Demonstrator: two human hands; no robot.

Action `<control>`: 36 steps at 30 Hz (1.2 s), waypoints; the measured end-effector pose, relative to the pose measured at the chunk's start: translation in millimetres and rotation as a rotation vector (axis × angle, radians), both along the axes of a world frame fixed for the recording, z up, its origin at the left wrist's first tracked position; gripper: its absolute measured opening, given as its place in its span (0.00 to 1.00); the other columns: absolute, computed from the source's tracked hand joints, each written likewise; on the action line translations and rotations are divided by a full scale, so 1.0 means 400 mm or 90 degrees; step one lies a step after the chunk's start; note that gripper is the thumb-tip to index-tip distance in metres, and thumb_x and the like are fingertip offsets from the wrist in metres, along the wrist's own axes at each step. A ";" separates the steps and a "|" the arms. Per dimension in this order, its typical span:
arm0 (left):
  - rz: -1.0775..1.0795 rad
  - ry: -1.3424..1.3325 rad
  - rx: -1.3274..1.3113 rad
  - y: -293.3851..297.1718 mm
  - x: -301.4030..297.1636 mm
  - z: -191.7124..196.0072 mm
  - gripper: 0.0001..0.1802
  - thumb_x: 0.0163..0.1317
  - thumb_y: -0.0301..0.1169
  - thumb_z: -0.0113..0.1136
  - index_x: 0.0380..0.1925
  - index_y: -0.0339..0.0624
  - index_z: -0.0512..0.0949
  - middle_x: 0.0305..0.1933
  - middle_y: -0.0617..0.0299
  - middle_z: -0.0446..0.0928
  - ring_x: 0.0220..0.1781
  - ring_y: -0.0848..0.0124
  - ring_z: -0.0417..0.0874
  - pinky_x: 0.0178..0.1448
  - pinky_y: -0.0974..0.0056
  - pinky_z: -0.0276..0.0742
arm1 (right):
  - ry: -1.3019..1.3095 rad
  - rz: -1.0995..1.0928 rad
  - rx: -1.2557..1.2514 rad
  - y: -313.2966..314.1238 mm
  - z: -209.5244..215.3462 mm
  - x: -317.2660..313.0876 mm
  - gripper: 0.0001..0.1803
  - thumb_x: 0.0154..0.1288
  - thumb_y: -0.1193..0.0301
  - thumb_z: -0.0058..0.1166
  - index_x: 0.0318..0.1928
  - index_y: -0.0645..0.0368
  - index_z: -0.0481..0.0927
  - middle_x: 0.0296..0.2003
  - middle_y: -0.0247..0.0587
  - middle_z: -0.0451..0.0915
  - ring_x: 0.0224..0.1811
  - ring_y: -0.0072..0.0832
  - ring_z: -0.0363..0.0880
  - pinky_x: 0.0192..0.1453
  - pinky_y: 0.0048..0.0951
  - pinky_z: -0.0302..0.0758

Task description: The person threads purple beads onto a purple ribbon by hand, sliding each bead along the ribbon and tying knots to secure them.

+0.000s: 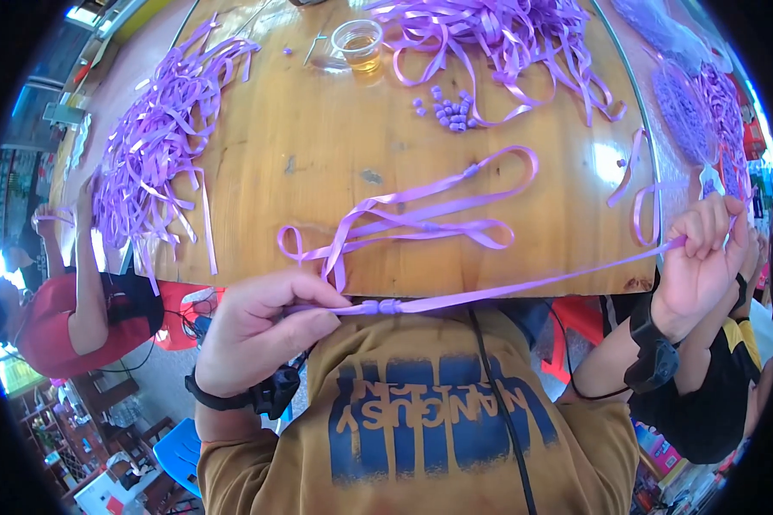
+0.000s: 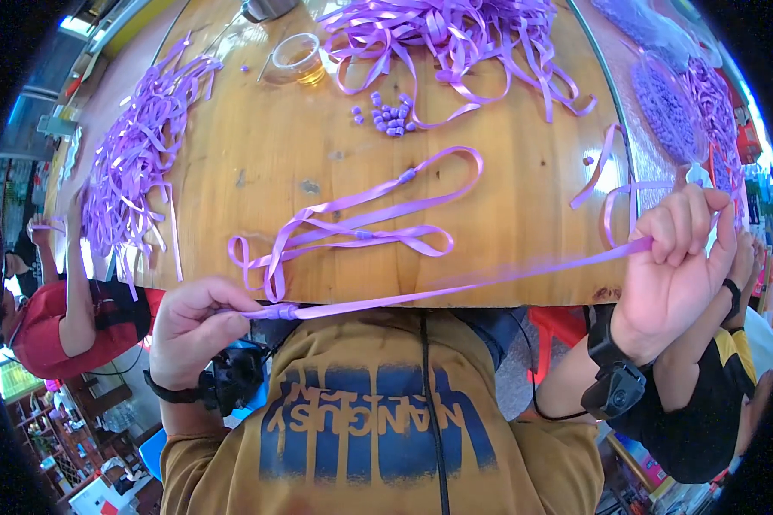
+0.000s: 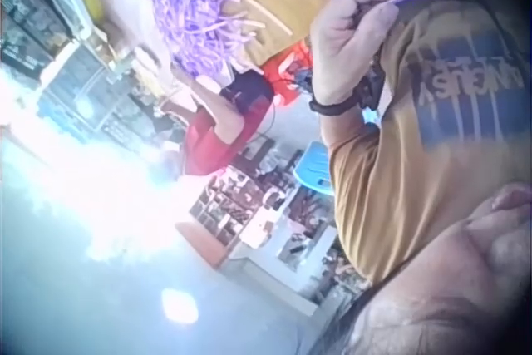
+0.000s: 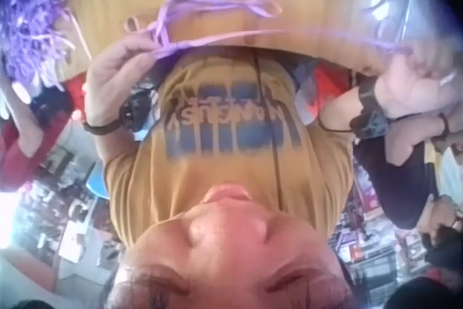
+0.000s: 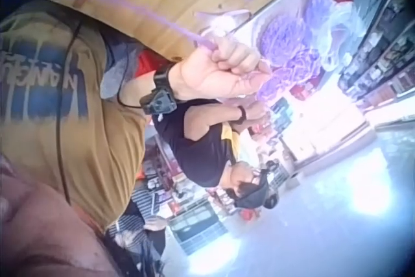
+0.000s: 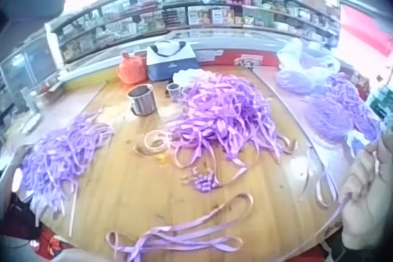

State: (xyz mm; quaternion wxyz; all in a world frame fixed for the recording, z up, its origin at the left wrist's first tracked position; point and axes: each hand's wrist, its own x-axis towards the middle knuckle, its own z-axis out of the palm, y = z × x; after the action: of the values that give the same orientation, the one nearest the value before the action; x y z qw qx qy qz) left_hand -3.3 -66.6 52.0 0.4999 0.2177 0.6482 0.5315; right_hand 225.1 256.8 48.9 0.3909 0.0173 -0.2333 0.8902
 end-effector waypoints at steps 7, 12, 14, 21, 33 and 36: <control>0.065 0.143 -0.006 -0.083 -0.057 0.014 0.04 0.56 0.20 0.56 0.33 0.32 0.77 0.31 0.65 0.76 0.32 0.82 0.73 0.36 0.78 0.67 | -0.081 -0.100 0.092 0.077 -0.016 0.071 0.06 0.67 0.73 0.42 0.34 0.63 0.67 0.18 0.27 0.51 0.16 0.16 0.46 0.21 0.21 0.48; 0.059 0.219 -0.005 -0.096 -0.064 0.022 0.04 0.53 0.19 0.57 0.30 0.33 0.78 0.28 0.64 0.76 0.30 0.81 0.74 0.34 0.76 0.68 | -0.284 -0.375 0.231 0.210 -0.054 0.184 0.09 0.66 0.72 0.44 0.43 0.65 0.65 0.29 0.33 0.55 0.29 0.21 0.50 0.33 0.24 0.50; 0.034 0.221 -0.031 -0.037 -0.033 0.032 0.04 0.54 0.22 0.59 0.30 0.35 0.78 0.26 0.65 0.76 0.27 0.80 0.74 0.31 0.74 0.68 | -0.592 -0.616 0.407 0.173 -0.064 0.131 0.14 0.65 0.71 0.44 0.48 0.66 0.64 0.36 0.37 0.58 0.37 0.24 0.54 0.41 0.26 0.53; -0.235 0.366 0.153 0.148 0.061 0.010 0.02 0.53 0.23 0.59 0.27 0.36 0.77 0.23 0.62 0.75 0.24 0.80 0.73 0.27 0.74 0.67 | -0.503 0.176 0.845 -0.285 0.000 -0.135 0.27 0.64 0.70 0.46 0.60 0.68 0.59 0.53 0.46 0.67 0.56 0.32 0.65 0.60 0.30 0.61; -0.112 0.212 0.028 0.116 0.053 0.016 0.02 0.55 0.23 0.58 0.27 0.36 0.75 0.25 0.67 0.71 0.24 0.84 0.68 0.28 0.77 0.62 | -0.564 -0.016 1.036 -0.281 -0.030 -0.140 0.13 0.59 0.75 0.54 0.45 0.63 0.75 0.30 0.39 0.74 0.30 0.24 0.73 0.34 0.23 0.68; -0.138 0.218 0.044 0.131 0.061 0.020 0.02 0.56 0.22 0.58 0.27 0.36 0.75 0.25 0.68 0.71 0.24 0.84 0.68 0.28 0.77 0.62 | -0.464 0.123 0.657 -0.325 -0.042 -0.154 0.12 0.57 0.77 0.55 0.43 0.63 0.75 0.28 0.39 0.74 0.29 0.26 0.72 0.32 0.24 0.67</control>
State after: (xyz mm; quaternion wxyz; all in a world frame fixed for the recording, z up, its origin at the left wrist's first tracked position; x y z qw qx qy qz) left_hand 20.9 -14.1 59.9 0.4289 0.3900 0.6781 0.4519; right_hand 163.5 126.7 32.1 0.1461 -0.0799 -0.7475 0.6431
